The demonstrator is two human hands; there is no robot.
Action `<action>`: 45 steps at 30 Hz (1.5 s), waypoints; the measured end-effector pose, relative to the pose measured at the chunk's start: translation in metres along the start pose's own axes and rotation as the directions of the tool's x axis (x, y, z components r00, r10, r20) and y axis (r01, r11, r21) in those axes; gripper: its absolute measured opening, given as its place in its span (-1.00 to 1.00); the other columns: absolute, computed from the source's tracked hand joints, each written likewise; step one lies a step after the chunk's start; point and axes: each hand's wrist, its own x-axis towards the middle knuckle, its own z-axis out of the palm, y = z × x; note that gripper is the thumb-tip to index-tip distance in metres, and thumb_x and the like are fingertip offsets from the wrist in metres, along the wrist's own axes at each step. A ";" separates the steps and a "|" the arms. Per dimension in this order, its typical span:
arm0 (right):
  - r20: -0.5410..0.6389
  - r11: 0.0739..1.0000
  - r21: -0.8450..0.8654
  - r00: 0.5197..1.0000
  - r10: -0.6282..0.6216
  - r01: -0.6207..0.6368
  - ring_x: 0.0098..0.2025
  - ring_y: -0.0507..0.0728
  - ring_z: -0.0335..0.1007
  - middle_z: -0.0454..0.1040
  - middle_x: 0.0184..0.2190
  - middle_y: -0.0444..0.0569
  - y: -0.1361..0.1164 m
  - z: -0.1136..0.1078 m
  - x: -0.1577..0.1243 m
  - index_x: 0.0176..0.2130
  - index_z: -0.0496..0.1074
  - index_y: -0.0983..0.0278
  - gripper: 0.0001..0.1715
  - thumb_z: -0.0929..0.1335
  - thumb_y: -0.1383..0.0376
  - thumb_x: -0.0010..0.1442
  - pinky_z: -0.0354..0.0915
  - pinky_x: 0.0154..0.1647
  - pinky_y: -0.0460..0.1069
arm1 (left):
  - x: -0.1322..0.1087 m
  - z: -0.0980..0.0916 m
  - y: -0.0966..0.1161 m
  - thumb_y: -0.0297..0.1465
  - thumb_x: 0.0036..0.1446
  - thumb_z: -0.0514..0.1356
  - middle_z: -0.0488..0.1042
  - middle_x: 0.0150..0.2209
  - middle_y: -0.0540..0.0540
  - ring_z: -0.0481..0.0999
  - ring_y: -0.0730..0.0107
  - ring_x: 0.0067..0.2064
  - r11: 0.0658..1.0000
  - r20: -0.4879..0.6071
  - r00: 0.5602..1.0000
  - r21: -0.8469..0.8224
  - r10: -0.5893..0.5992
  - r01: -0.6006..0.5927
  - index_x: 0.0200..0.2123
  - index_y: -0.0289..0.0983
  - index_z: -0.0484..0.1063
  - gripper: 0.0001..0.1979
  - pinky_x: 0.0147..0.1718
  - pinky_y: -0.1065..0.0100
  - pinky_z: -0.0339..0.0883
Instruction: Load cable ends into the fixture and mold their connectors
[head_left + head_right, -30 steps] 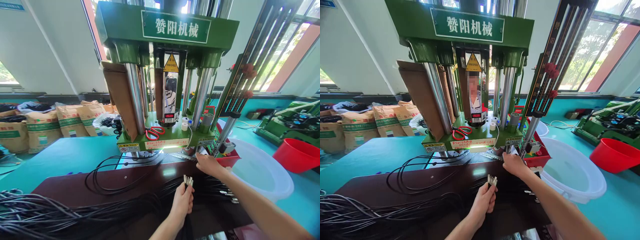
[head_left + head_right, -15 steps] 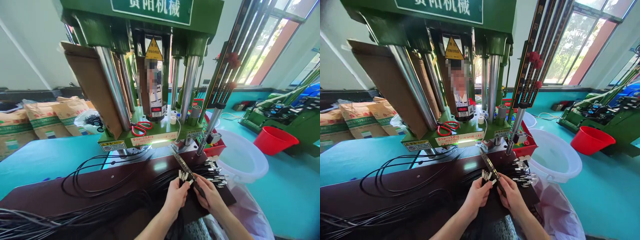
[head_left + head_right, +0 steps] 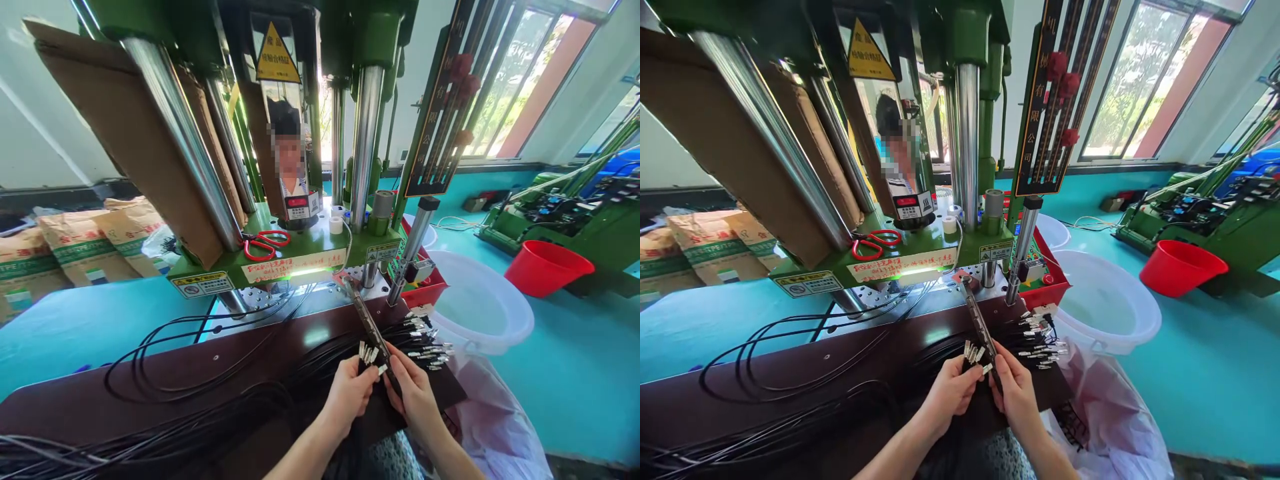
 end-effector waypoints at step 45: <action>0.016 0.998 -0.055 0.999 0.028 -0.027 -0.74 -0.16 0.01 0.29 -0.64 -0.22 -0.003 -0.005 -0.006 -0.02 0.36 0.18 -0.49 0.35 0.03 0.06 -0.06 -0.80 -0.25 | 0.003 -0.023 -0.001 -0.06 0.07 0.01 0.04 -0.70 0.21 -0.02 0.63 -0.70 0.958 -0.320 0.908 -0.008 0.268 -0.286 -0.29 -0.24 0.20 -0.65 -0.73 0.53 -0.09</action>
